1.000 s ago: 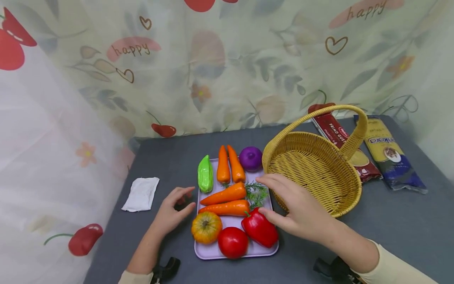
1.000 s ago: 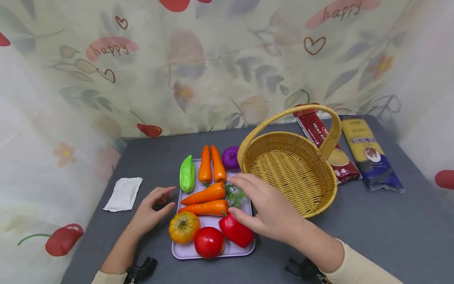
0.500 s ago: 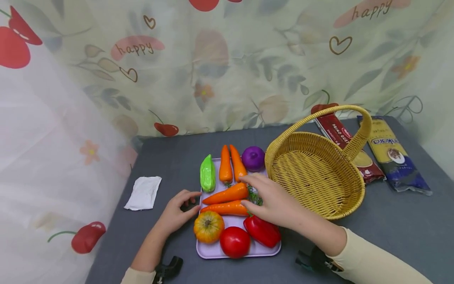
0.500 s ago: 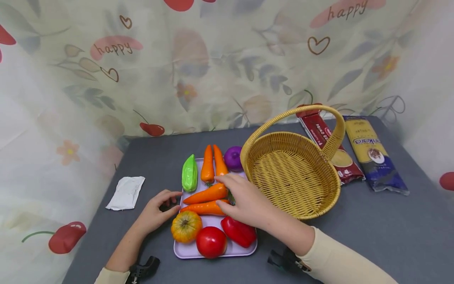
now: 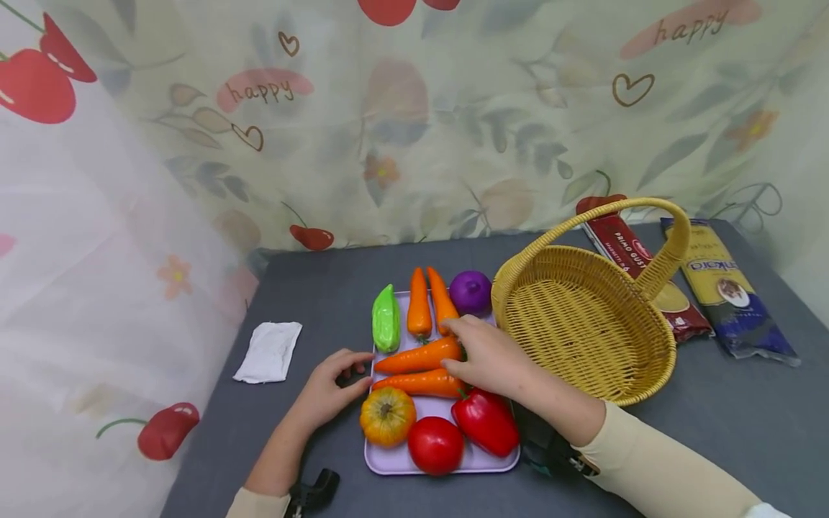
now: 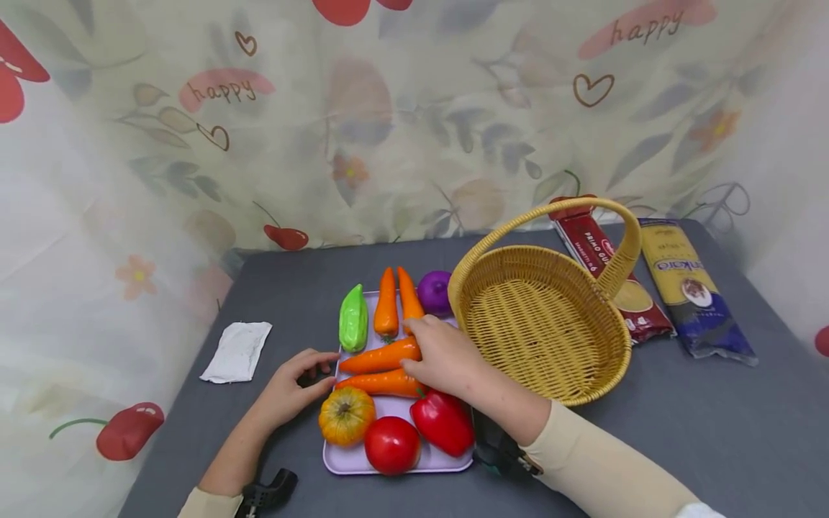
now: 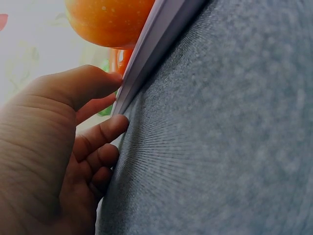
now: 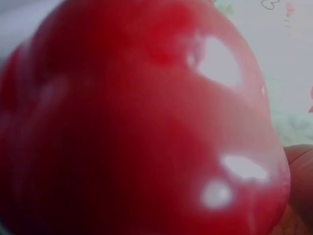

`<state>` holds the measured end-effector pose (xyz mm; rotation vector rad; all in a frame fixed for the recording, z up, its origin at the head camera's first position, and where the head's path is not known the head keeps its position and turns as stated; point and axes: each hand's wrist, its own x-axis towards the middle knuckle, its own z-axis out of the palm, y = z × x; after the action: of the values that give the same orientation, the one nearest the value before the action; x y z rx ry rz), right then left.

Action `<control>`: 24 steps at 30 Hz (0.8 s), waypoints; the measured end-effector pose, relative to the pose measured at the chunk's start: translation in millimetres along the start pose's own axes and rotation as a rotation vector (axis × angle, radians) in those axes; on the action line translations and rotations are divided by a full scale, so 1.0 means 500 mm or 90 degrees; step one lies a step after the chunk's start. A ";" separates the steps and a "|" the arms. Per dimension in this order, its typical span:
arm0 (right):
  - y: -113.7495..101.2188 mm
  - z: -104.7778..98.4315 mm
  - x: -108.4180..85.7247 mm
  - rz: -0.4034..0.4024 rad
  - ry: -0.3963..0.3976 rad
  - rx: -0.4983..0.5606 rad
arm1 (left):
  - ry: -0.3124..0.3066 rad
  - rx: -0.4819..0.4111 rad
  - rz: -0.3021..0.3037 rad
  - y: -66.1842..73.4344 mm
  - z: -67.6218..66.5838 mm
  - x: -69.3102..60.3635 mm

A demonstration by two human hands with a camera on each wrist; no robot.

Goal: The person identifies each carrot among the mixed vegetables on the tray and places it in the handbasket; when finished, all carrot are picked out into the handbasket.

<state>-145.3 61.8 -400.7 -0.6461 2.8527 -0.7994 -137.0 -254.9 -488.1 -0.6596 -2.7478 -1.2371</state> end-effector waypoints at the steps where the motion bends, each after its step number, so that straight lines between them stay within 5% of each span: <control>1: -0.001 0.001 0.002 0.009 -0.007 -0.011 | -0.001 0.001 -0.001 0.001 0.000 0.001; 12: -0.008 0.010 0.015 0.062 -0.065 -0.048 | -0.008 0.005 -0.015 0.006 0.001 0.002; 24: -0.017 -0.019 -0.011 0.000 0.025 0.004 | -0.014 -0.002 -0.027 0.004 -0.004 0.001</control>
<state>-139.1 62.2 -388.2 -0.6363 2.8837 -0.8306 -136.6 -254.8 -485.3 -0.6211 -2.7921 -1.2497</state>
